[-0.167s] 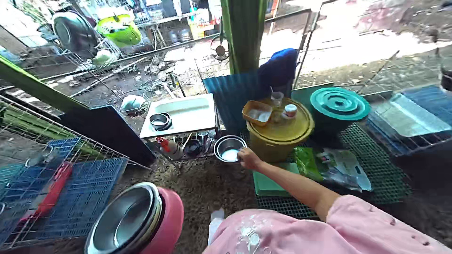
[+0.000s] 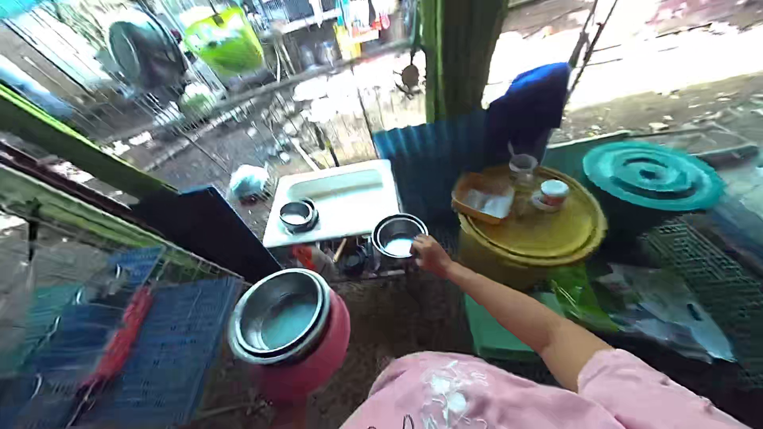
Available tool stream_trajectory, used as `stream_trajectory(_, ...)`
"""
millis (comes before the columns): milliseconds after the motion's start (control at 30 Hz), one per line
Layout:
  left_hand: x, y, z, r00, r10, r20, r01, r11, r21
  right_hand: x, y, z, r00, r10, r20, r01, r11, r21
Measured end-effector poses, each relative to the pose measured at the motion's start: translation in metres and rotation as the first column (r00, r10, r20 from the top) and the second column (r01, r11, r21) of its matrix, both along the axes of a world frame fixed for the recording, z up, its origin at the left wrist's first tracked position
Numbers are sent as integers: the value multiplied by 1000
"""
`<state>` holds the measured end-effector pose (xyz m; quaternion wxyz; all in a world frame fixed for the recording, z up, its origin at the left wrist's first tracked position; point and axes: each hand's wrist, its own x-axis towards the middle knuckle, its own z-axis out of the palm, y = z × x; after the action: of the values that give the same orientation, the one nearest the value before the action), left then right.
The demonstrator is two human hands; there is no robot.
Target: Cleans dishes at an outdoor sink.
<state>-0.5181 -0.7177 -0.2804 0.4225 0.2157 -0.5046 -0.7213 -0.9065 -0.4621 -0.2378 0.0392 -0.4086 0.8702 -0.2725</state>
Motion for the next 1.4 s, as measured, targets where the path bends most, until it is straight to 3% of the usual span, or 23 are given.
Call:
stream_trajectory(33, -30, -29, -9, 996, -86, -15, 85, 994, -71, -17, -25, -3, 1000, -30, 4, 30, 1000, -9)
stream_trajectory(67, -69, -37, 31, 971, -67, 231, 33, 988, 149, -31, -46, -7, 998, -59, 26, 59, 998, 6)
stream_trajectory(133, -144, -60, 64, 901, -143, 409, 9, 950, 314, -69, -84, -9, 996, -87, 32, 86, 995, 47)
stream_trajectory(167, -173, -74, 63, 874, -177, 453, 43, 956, 291, -84, -102, -14, 995, -90, 34, 87, 994, 73)
stream_trajectory(233, -232, -98, 61, 786, -185, 591, 161, 983, 93, -119, -138, -26, 997, -75, 11, 73, 989, 129)
stream_trajectory(267, -264, -107, 67, 706, -157, 690, 202, 979, 17, -136, -153, -31, 998, -63, 8, 61, 984, 168)
stream_trajectory(300, -294, -118, 86, 566, -208, 798, 264, 962, 64, -150, -167, -37, 998, -55, 22, 49, 975, 218)
stream_trajectory(333, -328, -136, 109, 407, -401, 820, 305, 907, 292, -163, -179, -47, 998, -49, 43, 36, 963, 268)
stream_trajectory(400, -391, -149, 33, 778, -195, 598, 174, 980, 92, -189, -198, -72, 997, -53, 64, 30, 949, 315)
stream_trajectory(433, -416, -159, 6, 837, -188, 514, 173, 982, 78, -200, -205, -85, 994, -69, 83, 38, 944, 328)
stream_trajectory(500, -454, -172, -14, 821, -244, 516, 180, 969, 171, -213, -214, -104, 981, -117, 157, 47, 918, 393)
stream_trajectory(567, -493, -185, -26, 897, -225, 380, 111, 948, 299, -221, -228, -108, 957, -143, 251, 4, 877, 481)
stream_trajectory(633, -526, -201, -51, 956, -205, 210, 100, 901, 422, -227, -235, -103, 915, -157, 373, -38, 884, 466)
stream_trajectory(733, -566, -212, -89, 981, -165, 104, 84, 838, 539, -255, -242, -67, 893, -174, 414, 55, 957, 285)
stream_trajectory(800, -593, -223, -110, 987, -94, 127, 4, 817, 577, -285, -276, -15, 952, -139, 274, 132, 990, 46)
stream_trajectory(900, -616, -239, -126, 974, -113, 195, -25, 804, 595, -332, -347, 55, 995, -95, -22, 85, 959, -272)
stream_trajectory(1000, -628, -254, -126, 962, -150, 226, -32, 767, 641, -373, -418, 92, 993, -86, -77, 56, 942, -330)
stream_trajectory(1100, -635, -260, -122, 985, -54, 165, -79, 706, 703, -389, -468, 95, 996, -82, -32, 70, 962, -264)
stream_trajectory(1167, -638, -263, -116, 986, -45, 160, -94, 642, 761, -392, -486, 83, 981, -154, -120, 103, 930, -353)
stream_trajectory(1267, -627, -254, -91, 908, -185, 377, -250, 483, 839, -407, -492, 61, 969, -144, -202, -7, 799, -601)
stream_trajectory(1333, -616, -255, -78, 872, -316, 374, -250, 370, 895, -413, -489, 60, 978, -48, -203, -97, 756, -647)
stream_trajectory(1400, -607, -261, -70, 848, -409, 337, -197, 346, 917, -418, -486, 60, 979, 21, -204, -151, 745, -649)
